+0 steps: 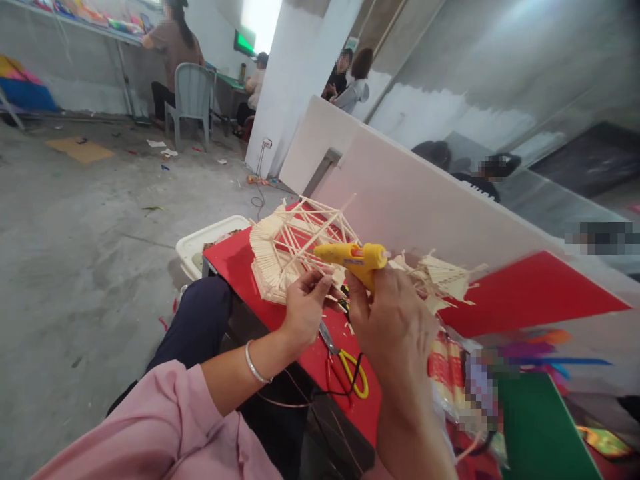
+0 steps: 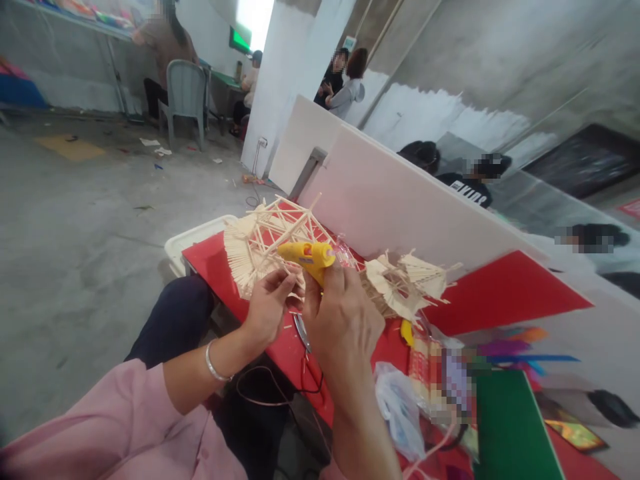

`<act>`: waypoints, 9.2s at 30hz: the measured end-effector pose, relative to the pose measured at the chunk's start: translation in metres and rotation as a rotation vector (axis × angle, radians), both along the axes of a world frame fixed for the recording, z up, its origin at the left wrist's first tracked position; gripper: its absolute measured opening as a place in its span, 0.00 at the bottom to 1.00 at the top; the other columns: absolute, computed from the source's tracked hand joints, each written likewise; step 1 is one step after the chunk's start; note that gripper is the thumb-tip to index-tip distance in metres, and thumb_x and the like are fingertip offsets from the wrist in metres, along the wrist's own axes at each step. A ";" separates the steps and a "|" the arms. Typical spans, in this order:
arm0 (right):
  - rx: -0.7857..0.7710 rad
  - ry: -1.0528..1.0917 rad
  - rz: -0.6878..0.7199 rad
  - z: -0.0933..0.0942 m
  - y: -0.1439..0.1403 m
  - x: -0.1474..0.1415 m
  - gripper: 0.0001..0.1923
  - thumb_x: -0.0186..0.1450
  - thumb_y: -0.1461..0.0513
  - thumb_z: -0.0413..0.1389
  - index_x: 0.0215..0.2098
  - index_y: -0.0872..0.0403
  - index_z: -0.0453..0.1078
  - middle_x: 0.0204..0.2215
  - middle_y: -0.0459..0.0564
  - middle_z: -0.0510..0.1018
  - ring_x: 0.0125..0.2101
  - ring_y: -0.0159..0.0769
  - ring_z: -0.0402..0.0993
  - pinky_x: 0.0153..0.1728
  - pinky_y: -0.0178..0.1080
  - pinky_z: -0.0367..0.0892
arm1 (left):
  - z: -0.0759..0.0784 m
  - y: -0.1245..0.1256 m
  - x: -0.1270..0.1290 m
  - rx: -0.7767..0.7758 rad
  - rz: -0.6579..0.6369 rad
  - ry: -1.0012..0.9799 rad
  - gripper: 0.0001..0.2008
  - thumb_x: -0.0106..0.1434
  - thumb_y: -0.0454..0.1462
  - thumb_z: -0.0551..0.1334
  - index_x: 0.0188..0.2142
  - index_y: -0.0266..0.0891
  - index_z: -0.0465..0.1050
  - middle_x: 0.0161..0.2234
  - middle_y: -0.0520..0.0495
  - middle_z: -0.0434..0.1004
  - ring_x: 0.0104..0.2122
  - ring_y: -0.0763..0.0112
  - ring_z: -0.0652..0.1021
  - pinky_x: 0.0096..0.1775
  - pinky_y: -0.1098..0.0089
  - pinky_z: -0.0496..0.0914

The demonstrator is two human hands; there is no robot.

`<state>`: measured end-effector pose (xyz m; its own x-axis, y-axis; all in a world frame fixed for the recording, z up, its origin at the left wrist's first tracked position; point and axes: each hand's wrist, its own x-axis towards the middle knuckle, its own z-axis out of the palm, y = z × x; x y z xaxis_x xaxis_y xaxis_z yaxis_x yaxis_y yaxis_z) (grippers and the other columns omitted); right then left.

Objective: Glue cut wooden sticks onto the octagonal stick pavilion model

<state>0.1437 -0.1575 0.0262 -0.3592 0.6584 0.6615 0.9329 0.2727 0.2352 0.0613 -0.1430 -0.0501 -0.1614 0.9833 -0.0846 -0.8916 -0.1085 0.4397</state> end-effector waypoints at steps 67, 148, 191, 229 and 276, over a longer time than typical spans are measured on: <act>0.044 -0.153 -0.045 0.018 -0.002 -0.019 0.17 0.72 0.53 0.48 0.45 0.56 0.71 0.29 0.48 0.71 0.22 0.28 0.53 0.25 0.37 0.40 | 0.001 0.001 -0.007 -0.024 0.010 -0.020 0.24 0.39 0.51 0.77 0.24 0.36 0.72 0.18 0.53 0.72 0.20 0.76 0.75 0.21 0.77 0.68; 0.093 -0.252 -0.031 0.021 -0.003 -0.022 0.17 0.71 0.54 0.49 0.47 0.56 0.72 0.26 0.48 0.71 0.22 0.29 0.51 0.26 0.39 0.39 | -0.001 -0.001 -0.007 -0.027 0.022 0.019 0.23 0.44 0.50 0.75 0.26 0.37 0.68 0.19 0.54 0.72 0.19 0.75 0.74 0.22 0.75 0.67; 0.069 -0.202 -0.031 0.022 0.000 -0.021 0.17 0.71 0.54 0.48 0.45 0.56 0.72 0.27 0.48 0.71 0.22 0.29 0.55 0.26 0.37 0.41 | 0.003 0.000 -0.007 -0.004 -0.006 -0.004 0.27 0.41 0.51 0.76 0.28 0.39 0.65 0.20 0.57 0.71 0.20 0.70 0.79 0.20 0.76 0.70; 0.056 -0.092 -0.233 0.010 0.013 0.049 0.25 0.67 0.44 0.51 0.44 0.56 0.71 0.31 0.53 0.75 0.25 0.32 0.60 0.26 0.37 0.40 | -0.002 0.028 0.007 0.004 0.107 0.116 0.16 0.50 0.44 0.72 0.28 0.36 0.70 0.23 0.53 0.75 0.23 0.74 0.78 0.21 0.77 0.69; 0.075 -0.174 -0.200 0.012 0.018 0.050 0.19 0.68 0.51 0.50 0.45 0.58 0.69 0.29 0.51 0.71 0.26 0.32 0.58 0.27 0.39 0.38 | 0.004 0.033 0.004 -0.053 0.085 0.142 0.17 0.52 0.45 0.72 0.28 0.36 0.69 0.26 0.51 0.78 0.19 0.76 0.77 0.16 0.79 0.59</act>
